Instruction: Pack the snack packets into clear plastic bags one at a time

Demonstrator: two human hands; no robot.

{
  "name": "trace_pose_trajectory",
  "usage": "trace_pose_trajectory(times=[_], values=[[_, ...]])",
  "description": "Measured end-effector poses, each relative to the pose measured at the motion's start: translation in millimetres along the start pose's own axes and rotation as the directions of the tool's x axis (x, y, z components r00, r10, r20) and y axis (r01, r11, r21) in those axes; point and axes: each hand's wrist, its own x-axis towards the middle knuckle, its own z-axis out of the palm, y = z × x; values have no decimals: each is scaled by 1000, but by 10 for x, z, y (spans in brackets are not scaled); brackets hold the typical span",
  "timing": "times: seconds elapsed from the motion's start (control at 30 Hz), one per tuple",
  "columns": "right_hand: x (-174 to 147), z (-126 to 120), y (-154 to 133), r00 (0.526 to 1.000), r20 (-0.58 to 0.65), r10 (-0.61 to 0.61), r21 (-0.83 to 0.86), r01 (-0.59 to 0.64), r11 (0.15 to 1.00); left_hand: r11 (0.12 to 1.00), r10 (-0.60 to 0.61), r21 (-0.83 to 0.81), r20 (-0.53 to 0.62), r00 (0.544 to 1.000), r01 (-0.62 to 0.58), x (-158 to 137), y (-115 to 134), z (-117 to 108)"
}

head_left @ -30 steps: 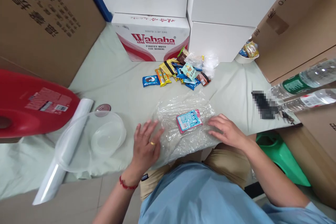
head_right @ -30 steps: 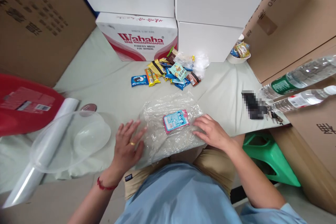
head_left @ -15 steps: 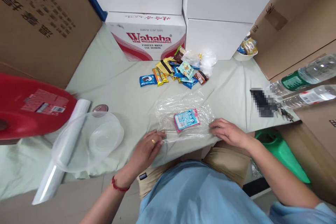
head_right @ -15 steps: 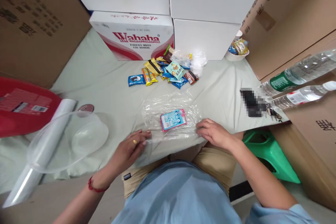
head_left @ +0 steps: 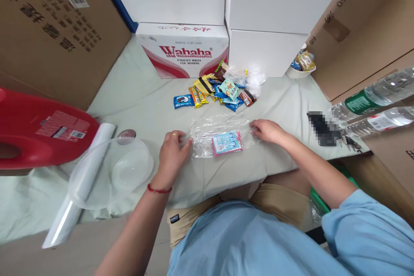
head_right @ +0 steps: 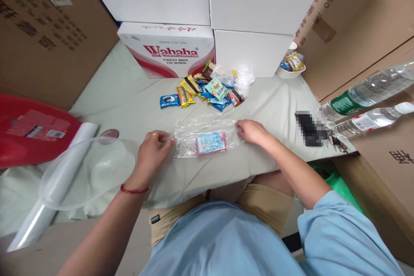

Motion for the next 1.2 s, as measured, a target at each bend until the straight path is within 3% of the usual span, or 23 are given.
trace_pose_trajectory(times=[0.07,0.13,0.2,0.23,0.3,0.37,0.47,0.53,0.63,0.7,0.8,0.87,0.97,1.07,1.13,1.2], values=[[-3,-105,-42,997,-79,-13,-91,6,996,998,49,36,-219,974,-42,-172,-1,-60],[29,-213,-111,978,-190,-83,-102,65,993,992,117,88,-425,898,-88,-454,44,-89],[131,-274,-225,944,-248,-220,-91,204,975,972,234,142,-510,827,-188,-757,147,-52],[208,-278,-301,922,-249,-297,-92,282,955,944,330,166,-457,826,-285,-879,218,-4],[403,-243,-476,889,-224,-399,-103,386,917,864,504,145,-209,838,-483,-1008,378,137],[609,-194,-654,897,-198,-396,-115,380,918,831,545,122,23,838,-543,-968,529,306],[816,-195,-848,961,-95,-259,-53,255,965,853,466,161,196,863,-497,-738,657,516],[814,-238,-904,973,27,-229,39,228,973,859,431,177,255,866,-480,-611,670,600],[574,-240,-913,897,180,-404,126,387,914,860,421,181,274,865,-477,-550,621,646],[317,-154,-901,837,220,-501,51,503,863,869,425,145,271,863,-474,-562,561,635],[-49,54,-876,835,179,-520,-180,548,817,897,437,-39,240,867,-441,-591,434,576],[-217,194,-861,846,140,-514,-282,531,799,905,402,-213,154,903,-367,-599,341,516],[-351,358,-856,857,100,-505,-356,504,786,916,126,-369,-100,987,-154,-549,258,420],[-413,462,-870,865,52,-499,-390,477,787,945,-189,-311,-260,947,104,-413,278,373],[-444,501,-877,872,27,-489,-399,458,794,960,-237,-201,-211,948,195,-330,323,388],[-472,519,-875,877,10,-481,-397,445,803,982,-178,-78,-89,980,172,-302,364,417]])
